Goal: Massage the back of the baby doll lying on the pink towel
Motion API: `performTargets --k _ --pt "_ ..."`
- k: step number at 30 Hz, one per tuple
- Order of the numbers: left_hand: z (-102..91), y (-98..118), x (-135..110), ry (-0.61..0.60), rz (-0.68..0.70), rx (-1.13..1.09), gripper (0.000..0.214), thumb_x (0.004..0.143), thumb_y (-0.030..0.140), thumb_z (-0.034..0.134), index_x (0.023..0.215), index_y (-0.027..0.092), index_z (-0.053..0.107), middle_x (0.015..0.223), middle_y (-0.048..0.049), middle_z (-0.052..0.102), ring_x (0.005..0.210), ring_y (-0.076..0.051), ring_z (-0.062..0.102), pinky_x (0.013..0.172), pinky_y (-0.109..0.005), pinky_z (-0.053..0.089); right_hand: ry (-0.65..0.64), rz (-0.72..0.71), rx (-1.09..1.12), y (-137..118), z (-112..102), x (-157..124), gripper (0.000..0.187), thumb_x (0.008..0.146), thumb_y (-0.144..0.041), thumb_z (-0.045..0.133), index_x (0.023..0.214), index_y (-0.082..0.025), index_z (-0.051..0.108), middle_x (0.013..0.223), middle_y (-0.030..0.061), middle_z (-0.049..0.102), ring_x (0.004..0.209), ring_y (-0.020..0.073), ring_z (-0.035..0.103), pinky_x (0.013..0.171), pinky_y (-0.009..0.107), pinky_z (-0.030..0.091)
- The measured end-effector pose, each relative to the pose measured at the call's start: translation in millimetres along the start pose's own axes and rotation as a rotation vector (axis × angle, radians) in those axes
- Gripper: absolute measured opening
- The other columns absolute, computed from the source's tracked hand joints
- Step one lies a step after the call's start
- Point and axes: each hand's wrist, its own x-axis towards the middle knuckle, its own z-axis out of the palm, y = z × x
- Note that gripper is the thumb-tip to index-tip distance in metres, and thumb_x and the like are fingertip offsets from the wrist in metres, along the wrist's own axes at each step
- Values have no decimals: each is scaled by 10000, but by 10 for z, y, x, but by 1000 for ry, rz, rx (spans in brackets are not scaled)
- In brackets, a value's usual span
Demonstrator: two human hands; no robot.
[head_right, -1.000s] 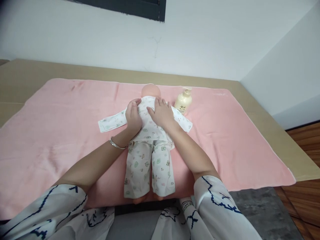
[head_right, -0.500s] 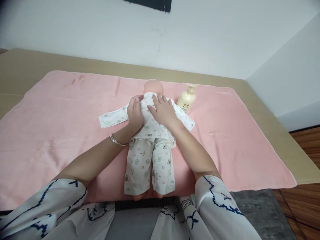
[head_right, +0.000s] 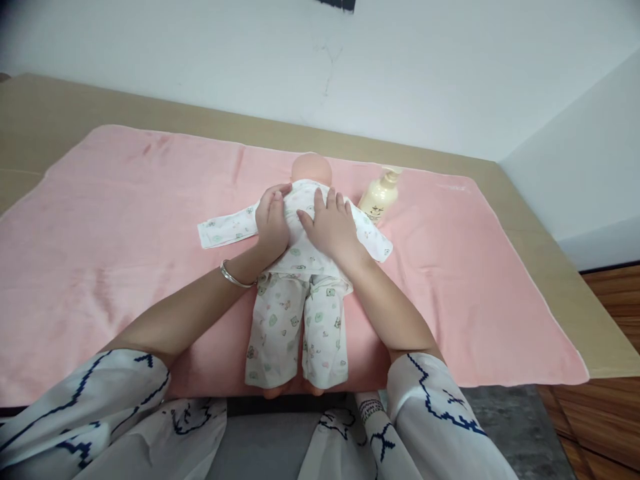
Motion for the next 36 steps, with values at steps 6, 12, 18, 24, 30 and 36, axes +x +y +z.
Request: performTargets --k 6,12,18,24,30,36 --pt "-5 -5 -12 9 39 -6 285 1020 327 428 1101 202 671 1201 -96 730 1171 -214 664 1073 -389 522 17 -193 -85 -216 3 -232 568 1027 -218 341 1583 -121 396 1690 171 312 1590 377 230 1292 578 186" --pt "-23 -93 14 -11 106 224 372 897 133 405 1190 211 621 1261 -94 695 1228 -226 622 1129 -438 489 11 -84 126 187 12 193 632 1067 -448 269 1617 -142 326 1715 148 247 1601 375 194 1285 601 192" --pt "-28 -15 25 -298 83 583 432 896 159 446 1288 112 622 1392 -189 628 1367 -327 534 1226 -527 380 36 -37 83 309 35 268 676 1059 -444 278 1594 -33 330 1681 245 279 1593 383 211 1290 568 179" --pt "-95 -114 284 -486 52 703 492 992 335 446 1385 69 576 1510 -231 548 1471 -358 448 1258 -574 299 81 -25 -71 11 40 20 621 1044 -308 263 1553 32 365 1595 274 433 1517 390 384 1245 541 299" --pt "-98 -14 265 -533 82 775 456 1002 250 403 1353 30 593 1472 -263 570 1444 -371 482 1232 -581 329 61 -86 -111 -78 -83 -119 535 1051 -292 268 1433 -24 531 1444 275 593 1385 370 544 1170 509 395" --pt "-13 342 -68 -602 180 799 415 998 152 412 1338 15 605 1524 -281 510 1492 -374 429 1244 -530 331 45 -157 70 315 -9 232 570 1074 -387 235 1454 -61 508 1607 217 444 1520 335 387 1234 533 310"
